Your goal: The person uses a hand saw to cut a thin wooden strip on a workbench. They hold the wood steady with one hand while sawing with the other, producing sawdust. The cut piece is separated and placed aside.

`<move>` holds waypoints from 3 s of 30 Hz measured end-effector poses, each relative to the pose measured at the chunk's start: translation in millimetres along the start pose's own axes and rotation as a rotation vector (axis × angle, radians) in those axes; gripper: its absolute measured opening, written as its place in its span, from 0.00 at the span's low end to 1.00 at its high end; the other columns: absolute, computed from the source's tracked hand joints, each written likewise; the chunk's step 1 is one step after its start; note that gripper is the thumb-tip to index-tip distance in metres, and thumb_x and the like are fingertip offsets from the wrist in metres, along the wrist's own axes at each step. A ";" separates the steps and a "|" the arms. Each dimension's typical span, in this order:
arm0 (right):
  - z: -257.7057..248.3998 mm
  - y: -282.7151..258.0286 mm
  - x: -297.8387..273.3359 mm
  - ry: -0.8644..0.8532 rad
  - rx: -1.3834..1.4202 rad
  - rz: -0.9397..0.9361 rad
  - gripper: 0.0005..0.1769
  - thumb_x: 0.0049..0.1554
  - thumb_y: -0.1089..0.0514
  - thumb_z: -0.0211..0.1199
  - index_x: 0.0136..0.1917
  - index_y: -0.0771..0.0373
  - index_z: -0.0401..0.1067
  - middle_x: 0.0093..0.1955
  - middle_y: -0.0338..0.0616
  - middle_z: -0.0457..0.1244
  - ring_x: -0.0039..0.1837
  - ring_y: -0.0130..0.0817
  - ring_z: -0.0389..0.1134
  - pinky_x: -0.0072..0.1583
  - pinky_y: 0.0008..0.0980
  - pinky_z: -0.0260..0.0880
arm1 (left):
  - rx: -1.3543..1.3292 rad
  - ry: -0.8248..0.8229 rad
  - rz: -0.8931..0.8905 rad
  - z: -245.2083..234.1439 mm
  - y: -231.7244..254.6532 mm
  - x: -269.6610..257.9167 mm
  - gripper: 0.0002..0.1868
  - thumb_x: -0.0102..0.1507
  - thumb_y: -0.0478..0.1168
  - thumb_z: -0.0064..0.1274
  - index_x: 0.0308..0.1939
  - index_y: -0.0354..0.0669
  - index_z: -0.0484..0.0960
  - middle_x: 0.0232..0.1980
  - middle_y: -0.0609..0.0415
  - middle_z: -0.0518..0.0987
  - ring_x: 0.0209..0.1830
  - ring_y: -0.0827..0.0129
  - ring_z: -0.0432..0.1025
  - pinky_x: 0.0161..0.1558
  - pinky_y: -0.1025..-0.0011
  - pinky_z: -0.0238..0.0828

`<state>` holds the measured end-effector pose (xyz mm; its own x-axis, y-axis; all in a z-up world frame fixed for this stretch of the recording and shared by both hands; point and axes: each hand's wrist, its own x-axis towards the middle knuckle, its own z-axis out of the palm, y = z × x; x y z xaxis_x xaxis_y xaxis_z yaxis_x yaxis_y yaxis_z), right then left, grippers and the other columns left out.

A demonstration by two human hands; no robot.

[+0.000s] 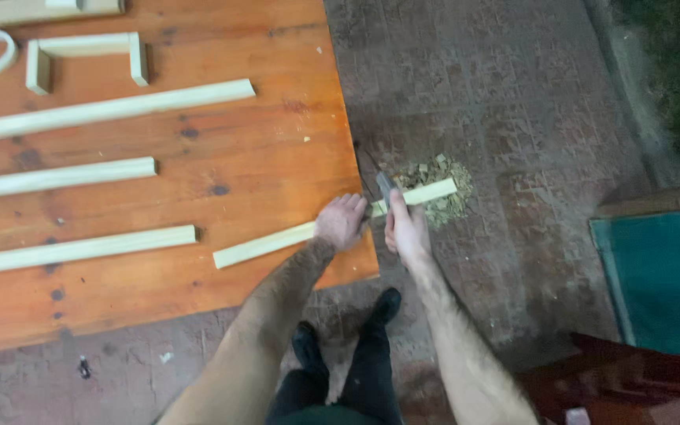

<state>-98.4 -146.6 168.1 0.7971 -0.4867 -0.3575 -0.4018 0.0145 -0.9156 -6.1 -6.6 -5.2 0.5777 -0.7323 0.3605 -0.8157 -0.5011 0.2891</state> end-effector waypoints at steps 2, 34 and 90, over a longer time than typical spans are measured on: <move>-21.2 10.4 -10.3 -0.004 -0.070 0.034 0.44 0.76 0.31 0.53 0.27 0.60 0.66 0.17 0.42 0.52 0.18 0.32 0.57 0.24 0.31 0.56 | -0.004 -0.002 -0.009 -1.2 13.0 -6.9 0.20 0.63 0.55 0.63 0.47 0.47 0.78 0.47 0.51 0.77 0.54 0.53 0.77 0.55 0.57 0.75; -2.8 40.7 21.2 0.004 -0.068 -0.015 0.44 0.77 0.30 0.48 0.30 0.61 0.67 0.17 0.44 0.56 0.19 0.35 0.60 0.24 0.33 0.59 | 0.020 -0.007 0.073 -6.7 7.9 -4.2 0.18 0.65 0.56 0.58 0.47 0.50 0.76 0.45 0.53 0.76 0.54 0.57 0.77 0.52 0.59 0.77; -17.8 -13.4 -21.5 -0.033 -0.151 0.062 0.43 0.79 0.31 0.50 0.27 0.55 0.66 0.18 0.34 0.54 0.19 0.26 0.55 0.25 0.31 0.55 | -0.027 -0.004 0.056 -0.6 15.5 -6.2 0.17 0.64 0.54 0.61 0.47 0.48 0.79 0.46 0.51 0.78 0.53 0.53 0.78 0.53 0.55 0.76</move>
<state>-118.2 -151.9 191.3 0.7817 -0.4603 -0.4208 -0.5122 -0.0888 -0.8543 -22.2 -9.6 -2.5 0.5306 -0.7608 0.3737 -0.8458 -0.4462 0.2926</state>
